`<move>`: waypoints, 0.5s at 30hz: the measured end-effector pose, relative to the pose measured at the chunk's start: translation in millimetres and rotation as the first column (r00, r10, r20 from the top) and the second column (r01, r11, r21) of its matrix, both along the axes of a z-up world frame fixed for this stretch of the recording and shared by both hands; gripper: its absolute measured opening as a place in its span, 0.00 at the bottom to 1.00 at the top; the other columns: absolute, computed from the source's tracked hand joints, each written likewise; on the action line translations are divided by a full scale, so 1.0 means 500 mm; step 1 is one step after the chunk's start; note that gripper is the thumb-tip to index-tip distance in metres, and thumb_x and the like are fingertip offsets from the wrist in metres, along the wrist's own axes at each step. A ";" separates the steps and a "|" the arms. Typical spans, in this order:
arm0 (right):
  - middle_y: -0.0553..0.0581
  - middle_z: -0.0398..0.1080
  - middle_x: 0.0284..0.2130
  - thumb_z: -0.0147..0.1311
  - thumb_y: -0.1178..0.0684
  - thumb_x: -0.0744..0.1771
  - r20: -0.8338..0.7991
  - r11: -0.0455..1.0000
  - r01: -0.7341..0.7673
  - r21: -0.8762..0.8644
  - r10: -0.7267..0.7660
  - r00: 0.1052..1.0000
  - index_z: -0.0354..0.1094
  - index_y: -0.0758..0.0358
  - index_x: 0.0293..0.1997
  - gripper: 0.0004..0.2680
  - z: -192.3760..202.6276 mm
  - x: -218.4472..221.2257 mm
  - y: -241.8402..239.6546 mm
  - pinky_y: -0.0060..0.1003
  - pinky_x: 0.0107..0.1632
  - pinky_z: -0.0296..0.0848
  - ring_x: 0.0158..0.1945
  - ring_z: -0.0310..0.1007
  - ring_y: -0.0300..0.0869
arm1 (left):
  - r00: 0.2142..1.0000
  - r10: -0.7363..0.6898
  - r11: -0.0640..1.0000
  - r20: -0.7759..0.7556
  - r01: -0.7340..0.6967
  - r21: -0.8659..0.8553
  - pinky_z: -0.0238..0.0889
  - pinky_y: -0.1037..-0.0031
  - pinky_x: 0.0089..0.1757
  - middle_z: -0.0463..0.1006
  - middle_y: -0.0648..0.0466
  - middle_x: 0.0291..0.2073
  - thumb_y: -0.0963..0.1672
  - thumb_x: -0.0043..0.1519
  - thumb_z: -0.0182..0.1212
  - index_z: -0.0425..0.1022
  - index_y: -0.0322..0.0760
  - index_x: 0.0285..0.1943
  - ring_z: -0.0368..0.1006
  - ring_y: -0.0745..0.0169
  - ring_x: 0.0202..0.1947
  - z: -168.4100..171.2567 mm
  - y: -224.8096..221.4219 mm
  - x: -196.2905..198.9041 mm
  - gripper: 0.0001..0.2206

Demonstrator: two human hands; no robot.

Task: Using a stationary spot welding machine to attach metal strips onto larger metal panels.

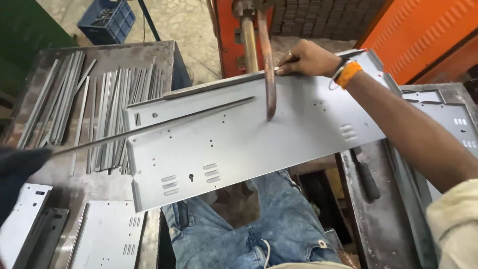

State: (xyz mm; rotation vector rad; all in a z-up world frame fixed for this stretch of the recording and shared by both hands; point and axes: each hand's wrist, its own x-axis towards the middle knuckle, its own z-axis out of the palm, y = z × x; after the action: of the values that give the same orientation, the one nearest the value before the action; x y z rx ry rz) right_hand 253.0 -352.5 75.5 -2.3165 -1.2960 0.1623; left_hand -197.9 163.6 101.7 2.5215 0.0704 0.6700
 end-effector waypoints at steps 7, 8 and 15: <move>0.56 0.81 0.34 0.63 0.52 0.66 -0.267 1.000 0.008 -0.001 -0.008 0.964 0.79 0.65 0.47 0.09 0.015 0.012 0.020 0.34 0.44 0.74 0.35 0.76 0.36 | 0.984 -0.166 0.905 0.062 0.127 0.405 0.65 0.61 0.36 0.77 0.49 0.28 0.48 0.59 0.71 0.86 0.44 0.40 0.74 0.49 0.31 0.012 -0.263 0.247 0.07; 0.56 0.81 0.34 0.63 0.52 0.66 -0.264 1.000 0.008 0.000 -0.008 0.964 0.79 0.65 0.47 0.09 0.011 0.014 0.016 0.34 0.44 0.74 0.35 0.76 0.36 | 0.984 -0.166 0.905 0.065 0.126 0.406 0.65 0.61 0.36 0.77 0.49 0.28 0.48 0.59 0.71 0.86 0.44 0.40 0.74 0.49 0.31 0.006 -0.294 0.275 0.07; 0.73 0.74 0.35 0.59 0.49 0.71 0.003 0.998 -0.006 -0.066 0.007 1.000 0.77 0.73 0.43 0.12 -0.005 0.006 -0.022 0.47 0.40 0.71 0.33 0.71 0.57 | 0.969 -0.091 0.842 0.229 -0.048 0.538 0.65 0.57 0.39 0.76 0.49 0.29 0.52 0.55 0.72 0.80 0.42 0.35 0.75 0.47 0.34 -0.007 -0.394 0.396 0.13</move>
State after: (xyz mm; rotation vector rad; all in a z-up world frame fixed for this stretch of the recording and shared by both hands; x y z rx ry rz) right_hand 255.9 -363.4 72.8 -2.3692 -1.3189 0.2063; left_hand -0.1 -33.2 98.2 2.9344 -0.2772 1.1206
